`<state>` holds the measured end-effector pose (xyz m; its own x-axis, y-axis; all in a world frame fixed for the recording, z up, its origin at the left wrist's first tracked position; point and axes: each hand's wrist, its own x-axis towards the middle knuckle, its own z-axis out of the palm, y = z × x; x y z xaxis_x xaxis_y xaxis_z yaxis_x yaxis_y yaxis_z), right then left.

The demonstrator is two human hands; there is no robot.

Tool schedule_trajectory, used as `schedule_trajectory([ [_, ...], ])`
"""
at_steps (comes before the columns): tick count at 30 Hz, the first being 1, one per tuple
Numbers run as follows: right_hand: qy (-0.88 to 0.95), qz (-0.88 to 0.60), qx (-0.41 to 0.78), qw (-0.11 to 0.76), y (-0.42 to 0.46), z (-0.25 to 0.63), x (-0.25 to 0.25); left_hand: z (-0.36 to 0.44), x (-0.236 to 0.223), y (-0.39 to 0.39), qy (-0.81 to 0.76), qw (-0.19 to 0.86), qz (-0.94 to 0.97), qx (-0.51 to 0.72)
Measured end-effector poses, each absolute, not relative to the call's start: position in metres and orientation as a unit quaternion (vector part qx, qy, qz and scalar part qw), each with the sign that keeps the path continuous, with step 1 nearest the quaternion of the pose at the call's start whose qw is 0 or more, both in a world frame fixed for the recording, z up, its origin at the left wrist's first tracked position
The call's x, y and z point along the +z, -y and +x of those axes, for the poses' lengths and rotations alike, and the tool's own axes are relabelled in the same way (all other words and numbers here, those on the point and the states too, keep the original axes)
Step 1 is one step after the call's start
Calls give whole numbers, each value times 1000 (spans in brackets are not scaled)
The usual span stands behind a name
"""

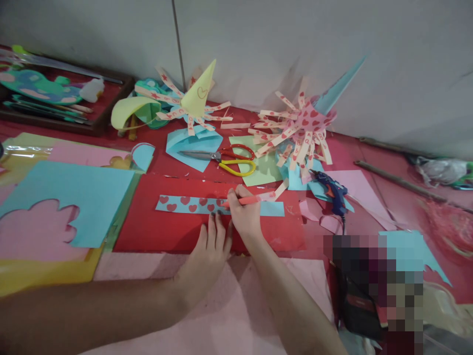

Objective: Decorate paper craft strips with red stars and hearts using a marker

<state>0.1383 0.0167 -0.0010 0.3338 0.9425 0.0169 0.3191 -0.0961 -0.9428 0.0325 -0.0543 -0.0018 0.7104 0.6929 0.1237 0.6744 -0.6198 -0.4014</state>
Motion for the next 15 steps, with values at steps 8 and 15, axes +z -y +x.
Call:
schedule_trajectory([
  [8,474,-666,321,478,-17,138,-3,32,-2,53,380,215,-899,21],
  [15,470,-670,309,485,-16,138,-1,33,0,53,378,192,-906,12],
])
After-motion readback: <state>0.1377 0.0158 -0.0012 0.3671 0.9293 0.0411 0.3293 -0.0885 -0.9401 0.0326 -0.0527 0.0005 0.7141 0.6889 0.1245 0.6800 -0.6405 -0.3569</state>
